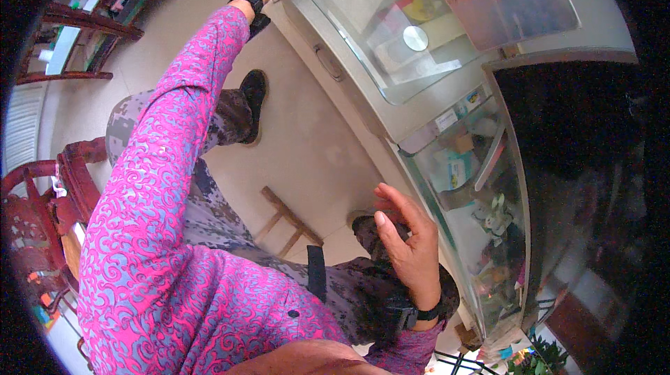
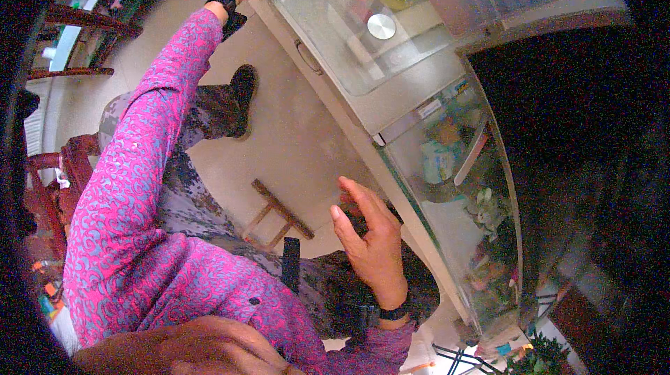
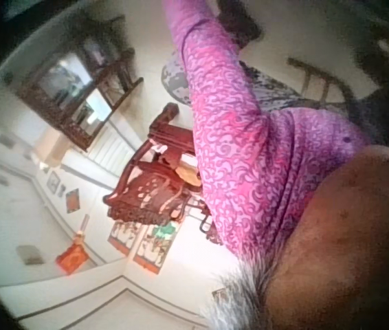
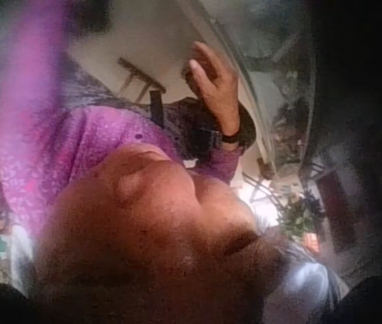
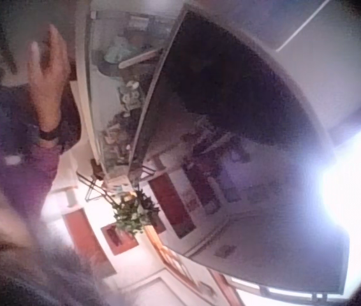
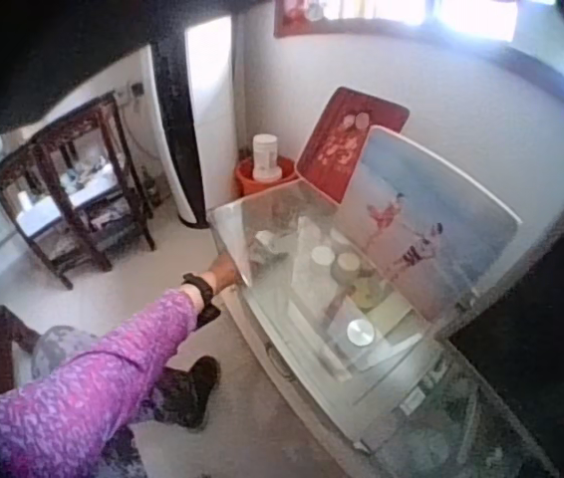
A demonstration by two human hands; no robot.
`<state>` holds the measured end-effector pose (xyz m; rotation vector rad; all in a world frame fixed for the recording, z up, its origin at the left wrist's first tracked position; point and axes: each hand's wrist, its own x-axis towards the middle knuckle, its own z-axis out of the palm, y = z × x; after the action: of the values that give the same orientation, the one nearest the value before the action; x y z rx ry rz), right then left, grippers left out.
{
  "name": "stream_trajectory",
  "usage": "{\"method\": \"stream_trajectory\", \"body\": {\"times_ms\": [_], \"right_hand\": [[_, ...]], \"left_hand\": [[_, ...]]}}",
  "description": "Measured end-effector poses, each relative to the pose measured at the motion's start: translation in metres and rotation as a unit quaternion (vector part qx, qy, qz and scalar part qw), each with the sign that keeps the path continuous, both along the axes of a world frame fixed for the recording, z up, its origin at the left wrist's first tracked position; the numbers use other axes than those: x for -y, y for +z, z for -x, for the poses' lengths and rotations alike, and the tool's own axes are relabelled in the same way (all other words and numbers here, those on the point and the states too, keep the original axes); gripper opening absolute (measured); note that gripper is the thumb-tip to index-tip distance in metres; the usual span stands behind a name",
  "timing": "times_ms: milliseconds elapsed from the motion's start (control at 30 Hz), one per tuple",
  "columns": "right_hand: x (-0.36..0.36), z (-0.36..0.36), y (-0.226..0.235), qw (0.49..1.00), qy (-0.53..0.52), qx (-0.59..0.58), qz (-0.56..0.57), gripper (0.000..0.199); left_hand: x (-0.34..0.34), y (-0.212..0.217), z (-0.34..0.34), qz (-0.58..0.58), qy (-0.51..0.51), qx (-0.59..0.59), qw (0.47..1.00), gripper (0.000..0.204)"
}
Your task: The person wipes the glass top and side panels of a curved display cabinet using a white cloth. They move along the cabinet, cleaning different sections of the glass surface and the frame.
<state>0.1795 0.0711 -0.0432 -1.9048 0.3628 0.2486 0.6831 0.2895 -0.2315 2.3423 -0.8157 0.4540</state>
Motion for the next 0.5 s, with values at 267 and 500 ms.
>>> {"method": "stream_trajectory", "body": {"times_ms": [267, 500], "right_hand": [[0.000, 0.004, 0.001, 1.000, -0.003, 0.006, 0.001, 0.041], [0.000, 0.007, 0.000, 1.000, 0.002, 0.019, 0.000, 0.040]], "left_hand": [[-0.041, 0.006, 0.045, -0.084, 0.047, 0.002, 0.995, 0.055], [-0.045, 0.003, 0.073, -0.067, 0.065, 0.001, 0.996, 0.051]]}}
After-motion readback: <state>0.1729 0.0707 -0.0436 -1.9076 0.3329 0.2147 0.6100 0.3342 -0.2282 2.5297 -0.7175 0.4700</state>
